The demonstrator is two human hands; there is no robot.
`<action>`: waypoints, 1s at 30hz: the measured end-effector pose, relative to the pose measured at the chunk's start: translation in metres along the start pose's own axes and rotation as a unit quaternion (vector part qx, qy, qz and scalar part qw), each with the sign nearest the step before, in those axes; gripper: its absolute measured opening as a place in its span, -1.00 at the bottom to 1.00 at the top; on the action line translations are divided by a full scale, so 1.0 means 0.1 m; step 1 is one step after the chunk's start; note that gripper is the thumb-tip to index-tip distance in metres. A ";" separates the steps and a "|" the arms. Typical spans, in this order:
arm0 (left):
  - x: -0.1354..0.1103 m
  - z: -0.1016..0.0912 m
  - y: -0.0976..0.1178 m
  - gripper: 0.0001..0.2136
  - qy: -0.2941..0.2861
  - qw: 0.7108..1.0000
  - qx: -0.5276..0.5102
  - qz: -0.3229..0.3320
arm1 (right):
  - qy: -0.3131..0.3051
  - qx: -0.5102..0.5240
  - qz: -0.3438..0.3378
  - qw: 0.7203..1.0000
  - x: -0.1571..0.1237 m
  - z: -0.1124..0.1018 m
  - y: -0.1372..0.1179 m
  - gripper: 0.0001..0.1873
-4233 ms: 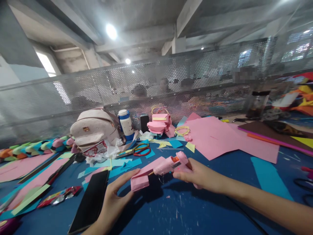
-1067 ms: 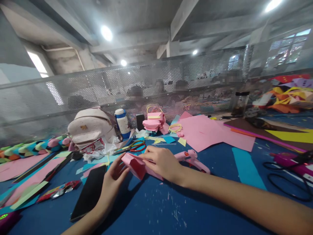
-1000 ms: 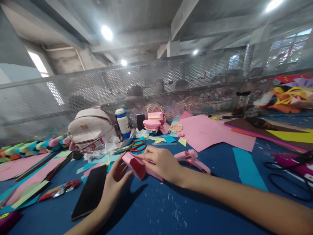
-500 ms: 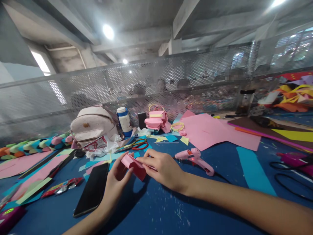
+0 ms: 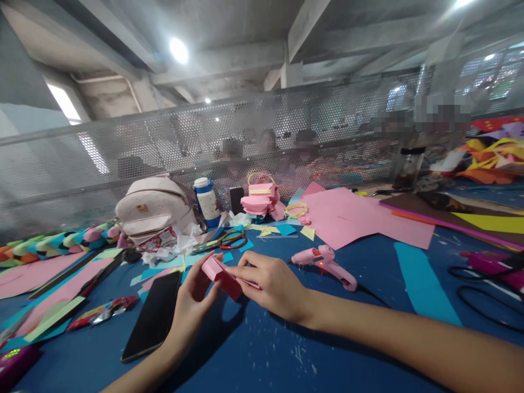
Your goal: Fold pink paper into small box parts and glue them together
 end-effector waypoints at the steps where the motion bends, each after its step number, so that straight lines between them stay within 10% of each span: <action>1: 0.00 0.00 0.00 -0.47 -0.002 1.000 0.001 0.004 | 0.002 0.003 0.001 1.000 0.00 0.01 0.00 -0.62; 19: 0.12 -0.16 0.15 -0.67 0.024 0.987 0.082 0.133 | -0.039 0.178 0.036 0.983 -0.08 0.13 -0.16 -0.21; 30: 0.09 -0.14 0.14 -0.56 0.014 0.989 0.101 0.107 | -0.087 0.115 0.007 0.989 -0.16 0.23 -0.11 0.14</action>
Point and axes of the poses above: each hand's wrist, its own x-axis towards the middle knuckle, its own z-axis out of the palm, y = z × x, the point moved 1 cm from there along x, towards the middle knuckle, and after that the axes turned 2 degrees about -y, right-handed, at the moved point
